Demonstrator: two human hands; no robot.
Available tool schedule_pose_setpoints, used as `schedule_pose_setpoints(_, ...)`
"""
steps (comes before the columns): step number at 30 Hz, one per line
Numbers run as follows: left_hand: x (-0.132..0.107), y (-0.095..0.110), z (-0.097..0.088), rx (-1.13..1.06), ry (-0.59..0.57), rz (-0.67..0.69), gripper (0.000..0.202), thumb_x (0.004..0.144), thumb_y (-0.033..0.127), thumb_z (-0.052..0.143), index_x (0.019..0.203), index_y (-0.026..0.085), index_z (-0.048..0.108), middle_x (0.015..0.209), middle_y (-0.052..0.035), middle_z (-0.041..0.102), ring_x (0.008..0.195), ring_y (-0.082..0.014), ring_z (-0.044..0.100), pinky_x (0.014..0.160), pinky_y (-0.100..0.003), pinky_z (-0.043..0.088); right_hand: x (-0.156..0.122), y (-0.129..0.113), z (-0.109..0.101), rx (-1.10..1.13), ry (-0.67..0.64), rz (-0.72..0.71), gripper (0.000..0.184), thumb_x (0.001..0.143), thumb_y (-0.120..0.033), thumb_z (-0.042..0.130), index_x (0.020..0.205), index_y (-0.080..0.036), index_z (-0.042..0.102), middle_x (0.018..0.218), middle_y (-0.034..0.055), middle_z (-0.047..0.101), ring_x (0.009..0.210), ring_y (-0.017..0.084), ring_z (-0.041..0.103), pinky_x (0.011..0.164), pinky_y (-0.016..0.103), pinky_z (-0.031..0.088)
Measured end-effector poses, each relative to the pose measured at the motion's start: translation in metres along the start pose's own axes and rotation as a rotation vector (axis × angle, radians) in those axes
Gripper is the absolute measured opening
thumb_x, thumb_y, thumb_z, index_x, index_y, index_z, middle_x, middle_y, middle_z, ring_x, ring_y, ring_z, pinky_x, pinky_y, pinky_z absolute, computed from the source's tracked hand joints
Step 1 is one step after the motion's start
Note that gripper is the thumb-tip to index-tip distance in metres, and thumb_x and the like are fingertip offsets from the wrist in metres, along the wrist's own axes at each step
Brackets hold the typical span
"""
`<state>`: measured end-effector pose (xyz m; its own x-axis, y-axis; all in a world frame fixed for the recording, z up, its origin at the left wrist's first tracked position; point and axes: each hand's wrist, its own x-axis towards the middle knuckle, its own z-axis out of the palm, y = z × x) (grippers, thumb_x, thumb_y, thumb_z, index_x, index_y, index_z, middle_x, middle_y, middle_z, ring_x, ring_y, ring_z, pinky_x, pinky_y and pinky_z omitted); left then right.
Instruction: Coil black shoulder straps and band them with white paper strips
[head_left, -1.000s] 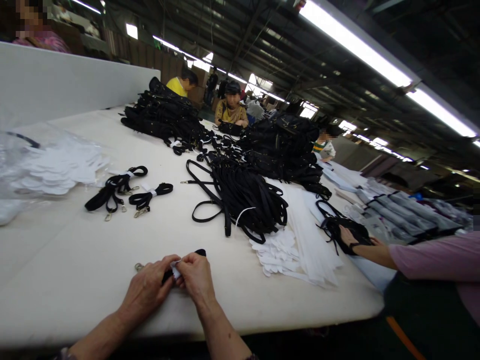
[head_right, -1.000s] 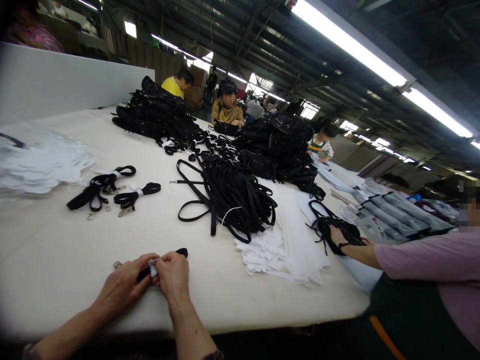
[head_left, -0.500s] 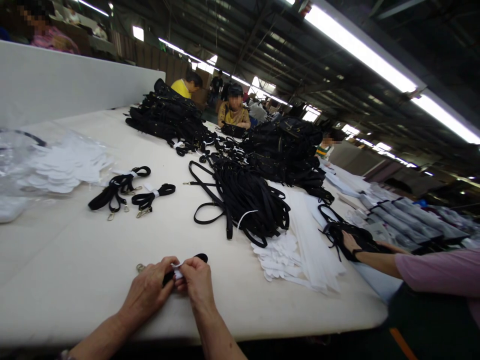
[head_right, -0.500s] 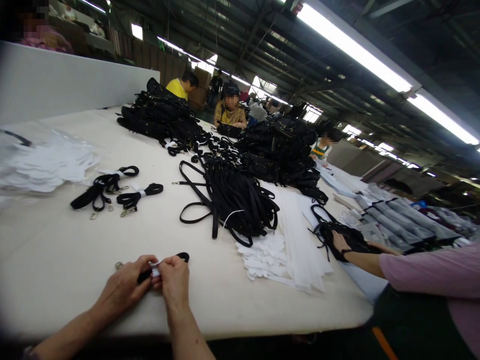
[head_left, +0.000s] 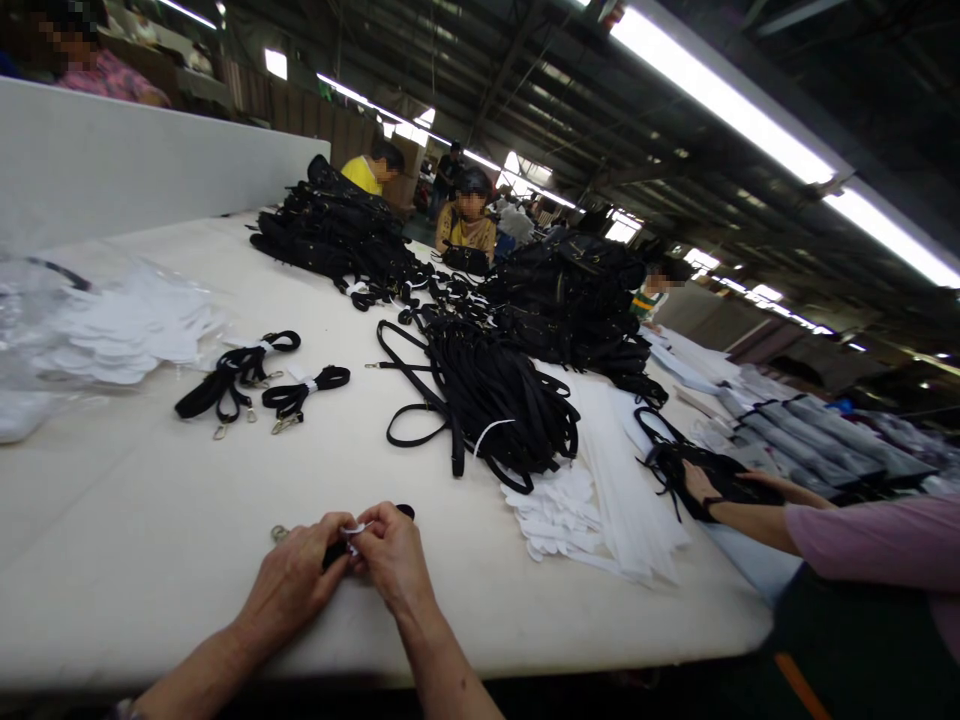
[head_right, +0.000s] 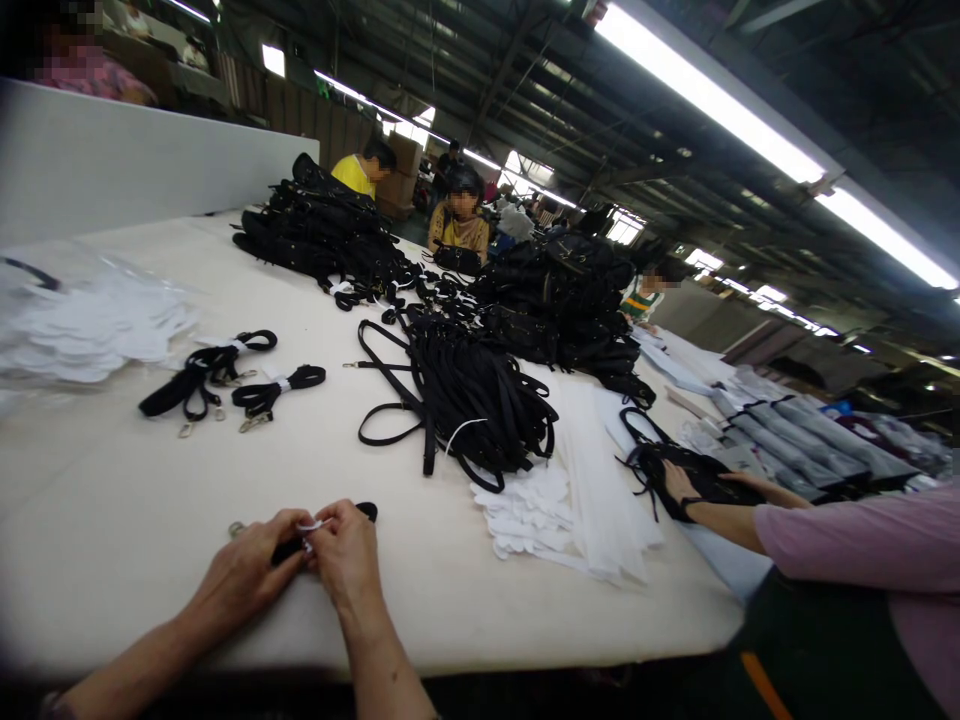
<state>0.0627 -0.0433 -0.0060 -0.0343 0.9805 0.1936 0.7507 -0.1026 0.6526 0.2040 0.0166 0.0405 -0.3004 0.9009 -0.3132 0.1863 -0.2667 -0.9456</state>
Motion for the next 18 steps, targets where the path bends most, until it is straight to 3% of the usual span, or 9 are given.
schedule_pose_setpoints(5,0.0,0.002,-0.002,-0.019,-0.005,-0.02,0.026,0.092,0.027,0.053,0.118,0.026,0.05,0.102,-0.0033,0.069,0.089,-0.0246,0.063,0.079,-0.037,0.047,-0.004,-0.004,-0.003,0.039,0.004,0.015,0.017,0.071,-0.027,0.071,0.081,-0.017,0.06,0.06,-0.0032,0.065,0.048,0.01,0.058,0.046,0.019,0.045)
schedule_pose_setpoints(8,-0.001,0.004,-0.004,-0.024,-0.025,-0.012,0.022,0.092,0.027,0.052,0.115,0.026,0.05,0.1,-0.0036,0.068,0.088,-0.0244,0.062,0.079,-0.038,0.046,-0.003,-0.006,-0.007,-0.031,-0.009,0.048,0.01,0.074,-0.022,0.062,0.083,-0.018,0.062,0.061,-0.0026,0.066,0.05,0.013,0.062,0.047,0.021,0.048)
schedule_pose_setpoints(12,-0.001,0.004,-0.005,-0.021,-0.031,-0.001,0.019,0.092,0.026,0.051,0.112,0.026,0.05,0.1,-0.0035,0.068,0.088,-0.0243,0.061,0.079,-0.038,0.045,0.001,-0.013,-0.013,-0.131,-0.062,0.08,0.017,0.077,-0.023,0.052,0.085,-0.019,0.066,0.062,-0.0021,0.067,0.053,0.015,0.065,0.049,0.022,0.048)
schedule_pose_setpoints(15,-0.001,0.005,-0.005,-0.015,-0.028,0.01,0.018,0.092,0.024,0.051,0.11,0.026,0.051,0.1,-0.0028,0.068,0.087,-0.0243,0.061,0.079,-0.038,0.045,0.002,-0.027,-0.018,-0.382,-0.093,0.005,0.013,0.075,-0.022,0.057,0.08,-0.022,0.069,0.061,-0.003,0.068,0.054,0.013,0.063,0.051,0.021,0.043)
schedule_pose_setpoints(18,0.0,0.007,-0.007,-0.011,-0.047,0.007,0.017,0.092,0.023,0.051,0.108,0.026,0.051,0.099,-0.0022,0.068,0.088,-0.0247,0.06,0.079,-0.038,0.044,0.002,-0.043,-0.021,-0.774,-0.08,-0.183,0.009,0.071,-0.02,0.064,0.074,-0.026,0.071,0.07,-0.0022,0.072,0.066,0.015,0.064,0.059,0.024,0.041)
